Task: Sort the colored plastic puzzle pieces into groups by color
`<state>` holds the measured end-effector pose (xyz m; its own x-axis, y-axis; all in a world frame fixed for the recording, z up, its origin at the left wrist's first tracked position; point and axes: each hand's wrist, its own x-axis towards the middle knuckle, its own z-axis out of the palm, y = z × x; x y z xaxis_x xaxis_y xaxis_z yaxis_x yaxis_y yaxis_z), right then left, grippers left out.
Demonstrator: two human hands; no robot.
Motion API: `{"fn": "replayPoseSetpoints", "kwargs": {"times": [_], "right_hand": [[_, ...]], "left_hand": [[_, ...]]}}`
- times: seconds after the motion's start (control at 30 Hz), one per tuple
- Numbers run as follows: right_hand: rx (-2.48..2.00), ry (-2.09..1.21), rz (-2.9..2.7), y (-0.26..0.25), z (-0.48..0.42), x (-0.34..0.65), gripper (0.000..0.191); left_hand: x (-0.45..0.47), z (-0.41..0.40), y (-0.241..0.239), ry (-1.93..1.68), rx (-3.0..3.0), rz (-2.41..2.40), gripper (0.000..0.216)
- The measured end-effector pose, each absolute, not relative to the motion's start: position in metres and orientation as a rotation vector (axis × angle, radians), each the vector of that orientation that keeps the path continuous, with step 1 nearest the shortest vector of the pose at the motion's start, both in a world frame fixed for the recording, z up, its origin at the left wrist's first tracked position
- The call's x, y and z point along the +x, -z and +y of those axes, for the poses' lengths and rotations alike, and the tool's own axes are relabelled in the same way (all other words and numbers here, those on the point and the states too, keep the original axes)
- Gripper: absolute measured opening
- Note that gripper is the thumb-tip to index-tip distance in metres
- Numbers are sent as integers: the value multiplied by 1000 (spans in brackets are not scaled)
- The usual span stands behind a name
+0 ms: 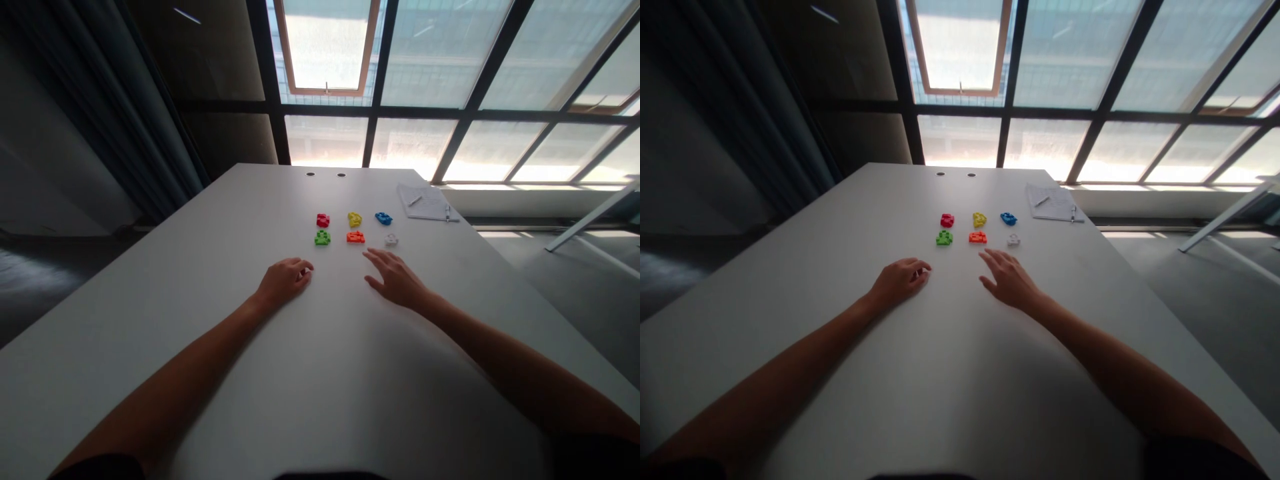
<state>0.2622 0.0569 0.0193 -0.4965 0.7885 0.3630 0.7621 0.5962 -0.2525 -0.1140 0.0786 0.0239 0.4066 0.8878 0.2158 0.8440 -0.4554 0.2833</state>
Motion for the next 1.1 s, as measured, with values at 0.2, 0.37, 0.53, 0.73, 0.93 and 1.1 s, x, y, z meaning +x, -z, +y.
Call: {"fn": "replayPoseSetpoints", "kwargs": {"times": [0.2,0.37,0.53,0.73,0.93,1.1], "right_hand": [[-1175,-190,-2492,9,21,221,99],[-1243,-301,-2599,19,25,216,104],[-1273,-333,-2625,13,25,216,107],[-1286,-369,-2626,1,23,214,107],[-1404,-396,-2703,-14,18,210,116],[-1417,-402,-2693,-14,18,210,114]], "left_hand": [[-96,61,-17,-512,2745,1274,62],[-94,58,9,-238,2803,1118,100],[-98,64,17,-247,2785,1116,100],[-97,66,15,-256,2761,1117,97],[-94,64,9,-202,2728,1145,102],[-94,64,8,-222,2723,1140,100]]}}
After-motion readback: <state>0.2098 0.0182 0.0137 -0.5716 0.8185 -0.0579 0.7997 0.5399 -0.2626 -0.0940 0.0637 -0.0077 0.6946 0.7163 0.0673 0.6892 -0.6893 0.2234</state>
